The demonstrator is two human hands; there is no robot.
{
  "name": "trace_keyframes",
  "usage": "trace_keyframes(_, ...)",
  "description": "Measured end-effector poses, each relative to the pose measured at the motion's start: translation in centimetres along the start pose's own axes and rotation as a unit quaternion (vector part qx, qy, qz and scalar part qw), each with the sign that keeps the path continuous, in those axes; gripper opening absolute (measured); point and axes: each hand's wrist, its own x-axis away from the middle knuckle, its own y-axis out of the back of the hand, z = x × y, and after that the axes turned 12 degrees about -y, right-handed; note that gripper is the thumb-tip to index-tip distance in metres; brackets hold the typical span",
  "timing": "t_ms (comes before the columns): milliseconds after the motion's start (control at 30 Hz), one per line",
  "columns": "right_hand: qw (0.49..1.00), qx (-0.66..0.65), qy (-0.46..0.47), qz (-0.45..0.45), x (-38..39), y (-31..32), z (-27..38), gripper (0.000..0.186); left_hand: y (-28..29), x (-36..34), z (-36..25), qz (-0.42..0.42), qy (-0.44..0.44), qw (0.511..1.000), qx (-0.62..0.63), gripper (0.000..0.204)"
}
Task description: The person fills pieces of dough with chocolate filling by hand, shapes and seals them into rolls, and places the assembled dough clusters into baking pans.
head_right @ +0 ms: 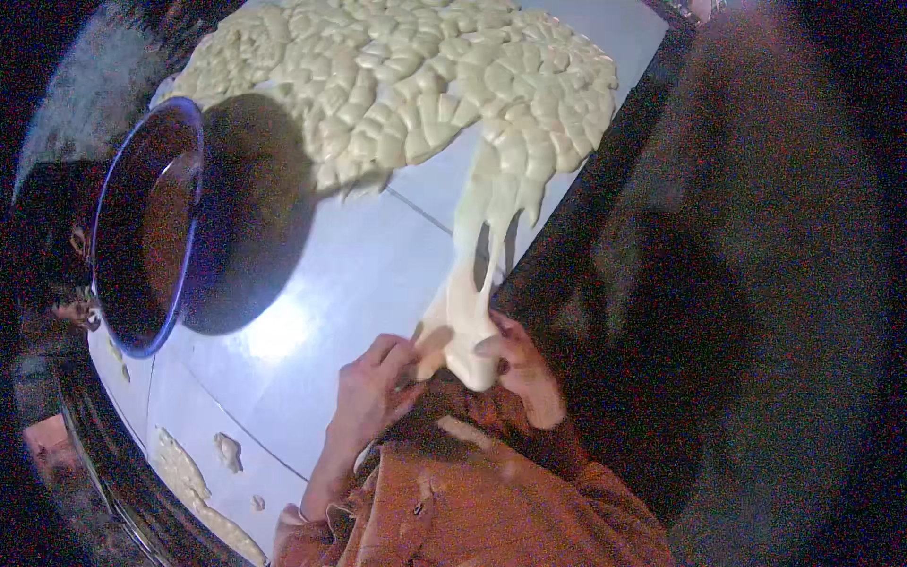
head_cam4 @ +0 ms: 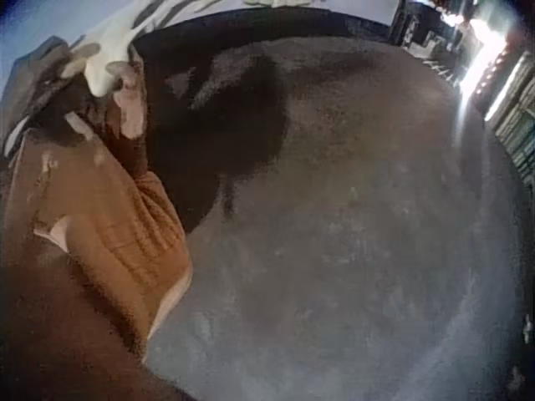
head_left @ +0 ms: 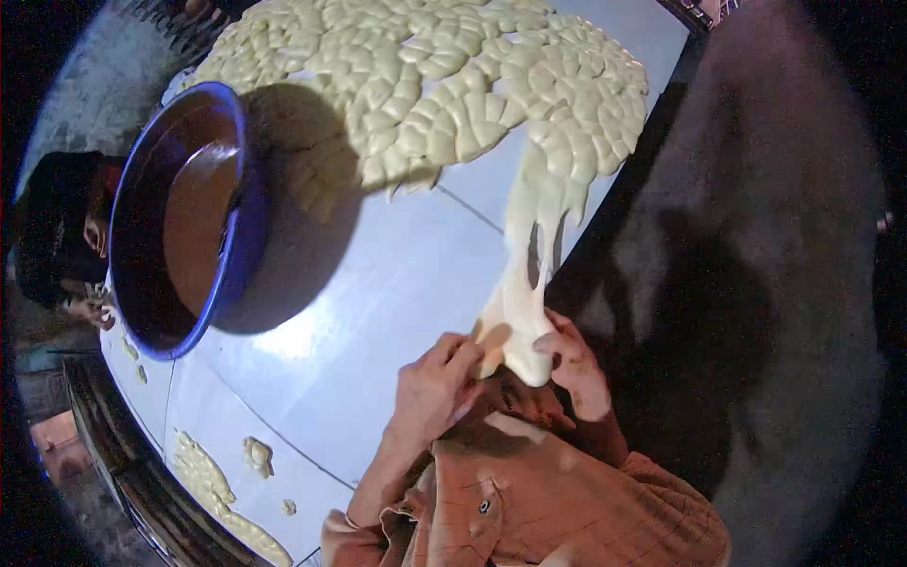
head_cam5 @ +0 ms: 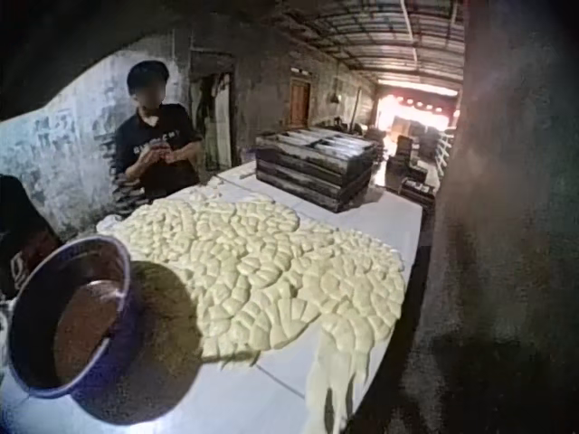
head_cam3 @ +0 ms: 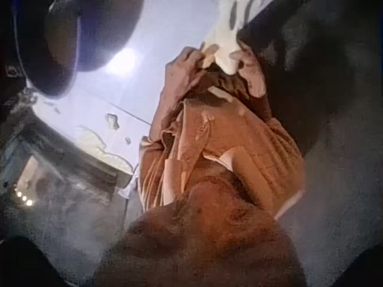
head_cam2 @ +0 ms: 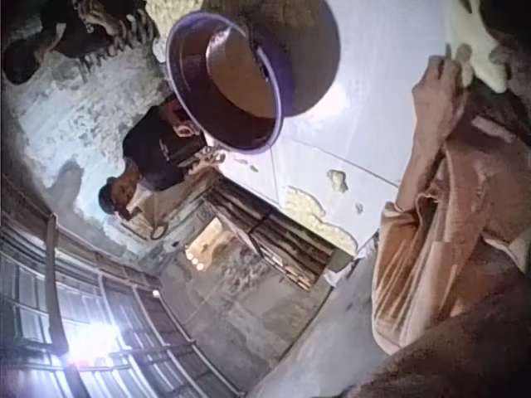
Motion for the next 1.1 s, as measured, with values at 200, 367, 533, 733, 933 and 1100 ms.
trace_keyframes(200,0.990,0.094,-0.088,0.065,0.9,-8.8,-6.7,0.052,2.2,12.7,1.4,-0.056,0.052,0.994,-0.082,0.044)
trace_keyframes(367,0.950,0.261,-0.099,0.141,-1.5,-14.0,-11.0,0.038,4.1,20.5,2.5,-0.138,0.091,0.976,-0.141,0.046)
trace_keyframes(533,0.908,0.387,-0.006,0.164,-5.3,-21.8,-8.0,0.024,9.0,22.8,2.8,-0.250,0.104,0.945,-0.184,0.046)
trace_keyframes(733,0.939,0.270,0.096,0.188,-6.0,-27.9,-5.3,0.025,13.3,22.9,2.7,-0.339,0.089,0.900,-0.260,0.052)
trace_keyframes(933,0.900,0.435,-0.007,0.008,-12.4,-20.6,-7.9,0.029,9.1,23.6,12.0,-0.168,0.171,0.950,-0.201,0.067)
trace_keyframes(1100,0.867,0.497,-0.039,-0.019,-12.0,-19.8,-6.0,0.037,10.4,24.1,10.4,-0.205,0.299,0.921,-0.146,0.090)
